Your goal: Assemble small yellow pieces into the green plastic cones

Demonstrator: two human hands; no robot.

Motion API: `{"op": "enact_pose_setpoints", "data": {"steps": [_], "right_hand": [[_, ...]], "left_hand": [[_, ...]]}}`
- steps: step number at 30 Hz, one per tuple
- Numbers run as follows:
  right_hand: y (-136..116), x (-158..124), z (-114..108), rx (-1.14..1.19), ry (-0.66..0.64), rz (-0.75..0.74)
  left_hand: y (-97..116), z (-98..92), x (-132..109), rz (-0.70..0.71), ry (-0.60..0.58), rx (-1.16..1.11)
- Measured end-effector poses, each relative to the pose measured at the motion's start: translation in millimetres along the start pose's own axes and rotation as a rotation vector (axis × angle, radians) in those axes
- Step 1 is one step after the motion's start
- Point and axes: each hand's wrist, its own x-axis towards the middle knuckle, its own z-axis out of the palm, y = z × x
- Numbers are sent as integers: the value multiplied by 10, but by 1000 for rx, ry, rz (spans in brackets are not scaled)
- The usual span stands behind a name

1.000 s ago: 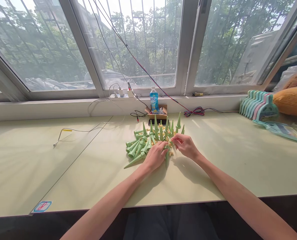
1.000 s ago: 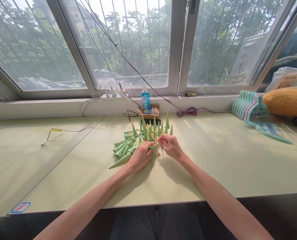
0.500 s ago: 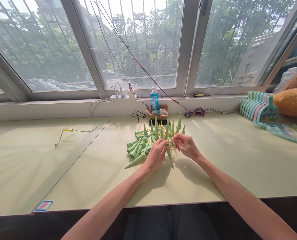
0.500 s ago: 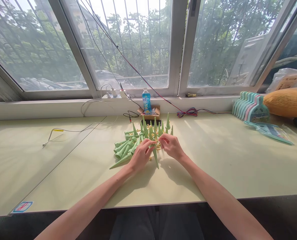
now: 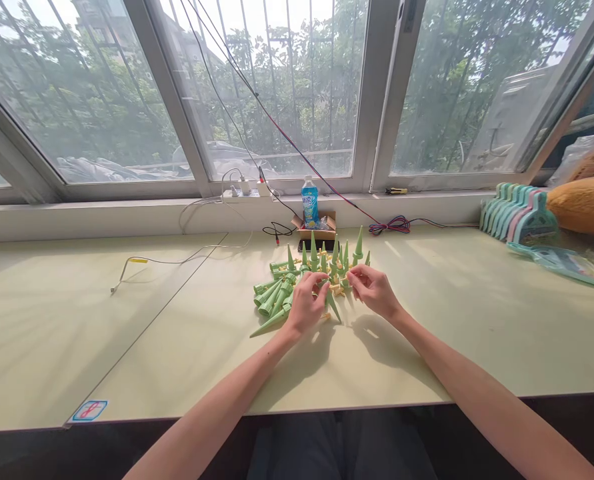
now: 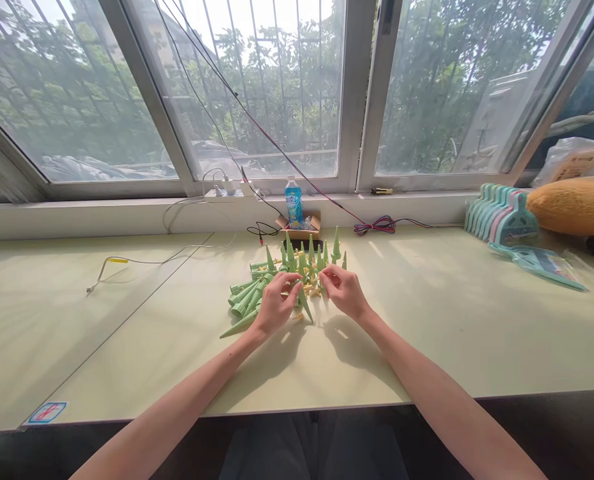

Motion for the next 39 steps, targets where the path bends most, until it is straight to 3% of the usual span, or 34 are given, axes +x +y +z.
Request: {"op": "enact_pose_setpoints", "data": {"steps": [27, 39], "right_hand": [[-54, -40, 37, -59, -142, -22], [-44, -40, 37, 55, -199, 10]], "left_hand": [[21, 7, -1, 75, 30, 38], [-19, 14, -32, 87, -64, 136]]}}
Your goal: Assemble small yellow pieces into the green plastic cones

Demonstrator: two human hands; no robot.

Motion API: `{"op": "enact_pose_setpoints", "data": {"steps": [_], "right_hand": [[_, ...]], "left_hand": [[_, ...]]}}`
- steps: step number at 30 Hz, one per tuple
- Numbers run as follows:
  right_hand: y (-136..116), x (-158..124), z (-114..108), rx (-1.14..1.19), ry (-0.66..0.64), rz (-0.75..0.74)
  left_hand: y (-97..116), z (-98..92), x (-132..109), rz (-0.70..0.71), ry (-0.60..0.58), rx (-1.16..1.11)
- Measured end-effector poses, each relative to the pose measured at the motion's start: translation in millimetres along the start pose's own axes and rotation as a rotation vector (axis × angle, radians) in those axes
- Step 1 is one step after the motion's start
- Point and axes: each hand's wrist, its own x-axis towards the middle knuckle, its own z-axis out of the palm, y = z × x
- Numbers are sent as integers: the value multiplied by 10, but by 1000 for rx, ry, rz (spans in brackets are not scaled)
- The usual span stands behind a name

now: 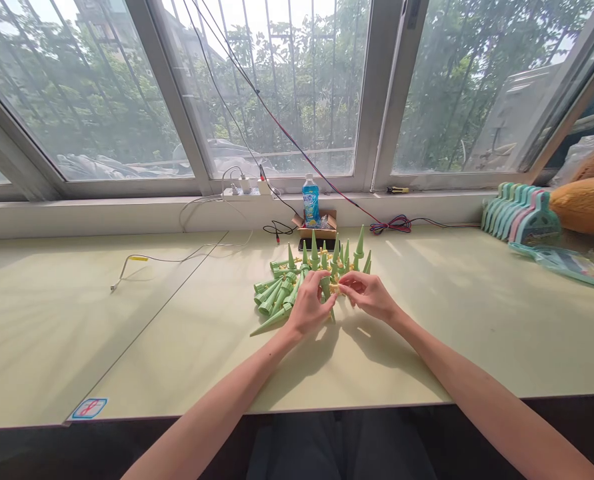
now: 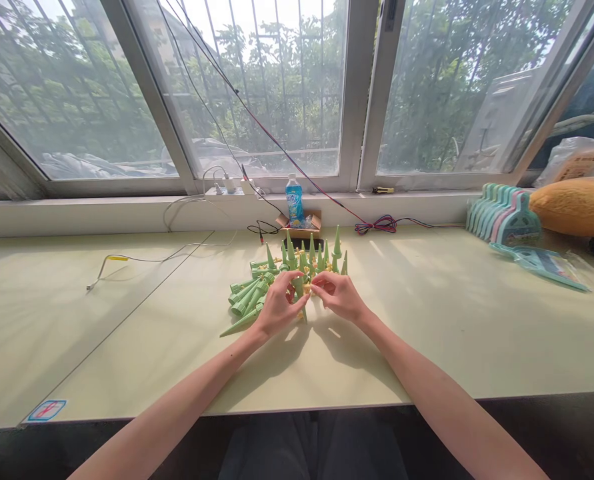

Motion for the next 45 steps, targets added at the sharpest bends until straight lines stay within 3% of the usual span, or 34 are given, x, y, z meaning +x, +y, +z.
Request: {"op": "enact_pose_setpoints", "data": {"steps": [45], "right_hand": [[-34, 7, -9, -126, -8, -63]], "left_hand": [[30, -6, -8, 75, -22, 45]]}}
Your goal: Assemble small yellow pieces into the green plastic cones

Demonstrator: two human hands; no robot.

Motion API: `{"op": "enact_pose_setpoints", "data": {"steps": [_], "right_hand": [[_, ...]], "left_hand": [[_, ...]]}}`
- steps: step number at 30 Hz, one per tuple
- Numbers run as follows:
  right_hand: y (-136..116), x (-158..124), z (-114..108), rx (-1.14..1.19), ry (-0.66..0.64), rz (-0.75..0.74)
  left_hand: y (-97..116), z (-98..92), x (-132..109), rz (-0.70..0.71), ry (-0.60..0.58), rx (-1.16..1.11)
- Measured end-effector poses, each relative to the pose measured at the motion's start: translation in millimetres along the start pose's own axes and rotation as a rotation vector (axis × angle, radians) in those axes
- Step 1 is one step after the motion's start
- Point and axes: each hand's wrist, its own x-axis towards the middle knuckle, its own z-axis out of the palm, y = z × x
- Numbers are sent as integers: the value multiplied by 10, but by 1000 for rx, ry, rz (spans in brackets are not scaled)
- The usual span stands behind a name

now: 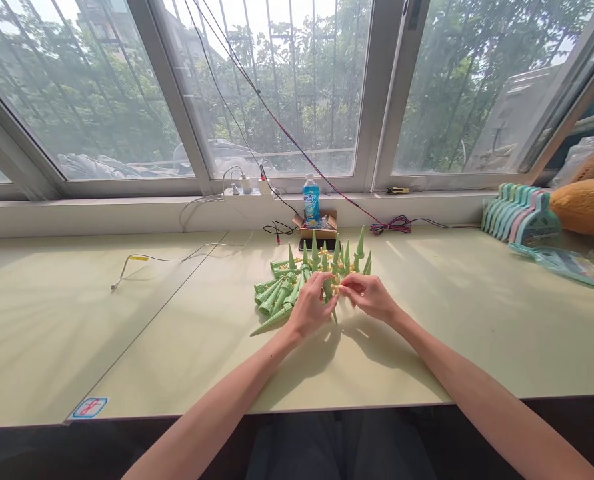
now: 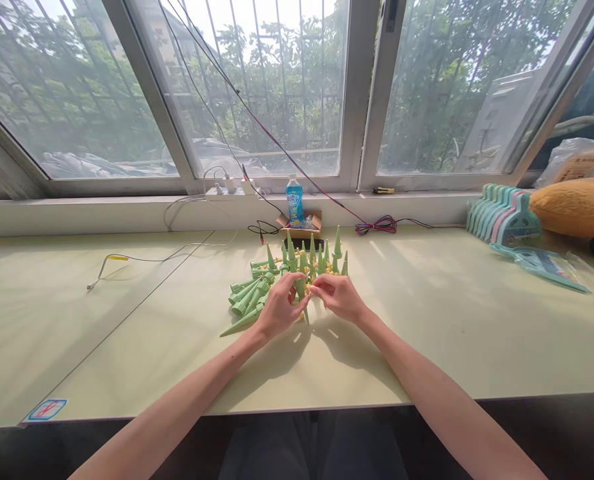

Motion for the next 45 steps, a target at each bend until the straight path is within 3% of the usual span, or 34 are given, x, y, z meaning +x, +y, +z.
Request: {"op": "enact_pose_setpoints", "data": {"steps": [33, 45], "right_hand": [[-9, 1, 4, -9, 19, 18], [55, 10, 27, -151, 35, 33]], "left_hand": [[-31, 2, -2, -2, 21, -30], [-28, 6, -4, 21, 5, -29]]}}
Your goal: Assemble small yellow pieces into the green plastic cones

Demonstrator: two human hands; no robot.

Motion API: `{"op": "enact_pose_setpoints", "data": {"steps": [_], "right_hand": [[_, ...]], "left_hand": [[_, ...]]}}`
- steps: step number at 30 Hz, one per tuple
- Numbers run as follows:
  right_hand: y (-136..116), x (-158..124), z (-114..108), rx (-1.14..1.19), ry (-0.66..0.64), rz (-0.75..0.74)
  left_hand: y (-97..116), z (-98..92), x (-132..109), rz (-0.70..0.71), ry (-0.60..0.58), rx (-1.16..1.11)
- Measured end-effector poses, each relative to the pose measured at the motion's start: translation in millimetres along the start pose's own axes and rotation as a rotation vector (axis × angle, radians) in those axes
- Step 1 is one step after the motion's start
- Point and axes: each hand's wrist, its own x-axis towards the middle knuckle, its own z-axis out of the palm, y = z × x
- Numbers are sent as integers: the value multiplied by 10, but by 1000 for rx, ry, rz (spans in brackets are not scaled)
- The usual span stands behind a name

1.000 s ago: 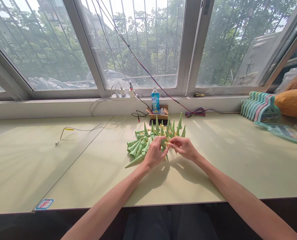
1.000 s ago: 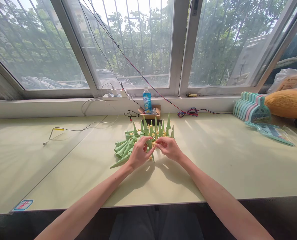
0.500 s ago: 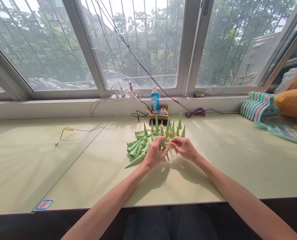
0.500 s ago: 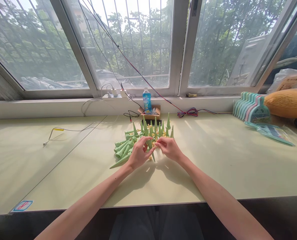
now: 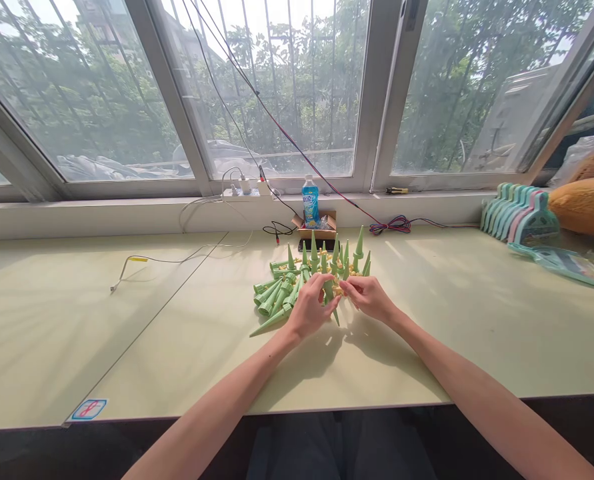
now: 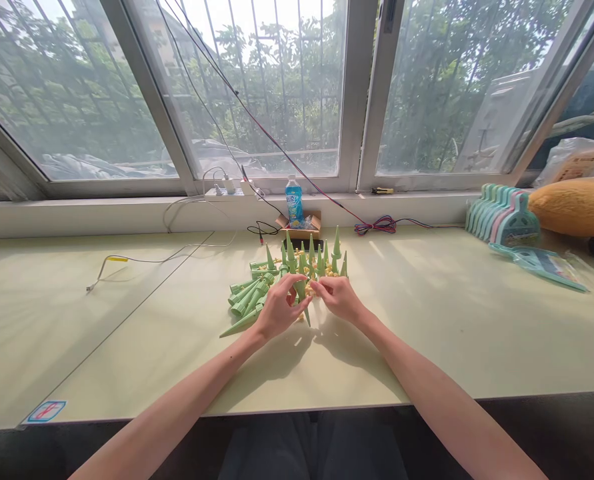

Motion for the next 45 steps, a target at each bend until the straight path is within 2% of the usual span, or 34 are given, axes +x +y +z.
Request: {"op": "enact_pose_setpoints", "data": {"steps": [19, 37, 45], "right_hand": [[-23, -11, -1, 130, -54, 36], [19, 1, 21, 42, -39, 43], [-27, -13, -19, 117, -52, 29]], "left_hand": [[5, -3, 6, -18, 29, 25], [11, 1, -1, 2, 12, 4], [8, -3, 0, -5, 25, 10]]}}
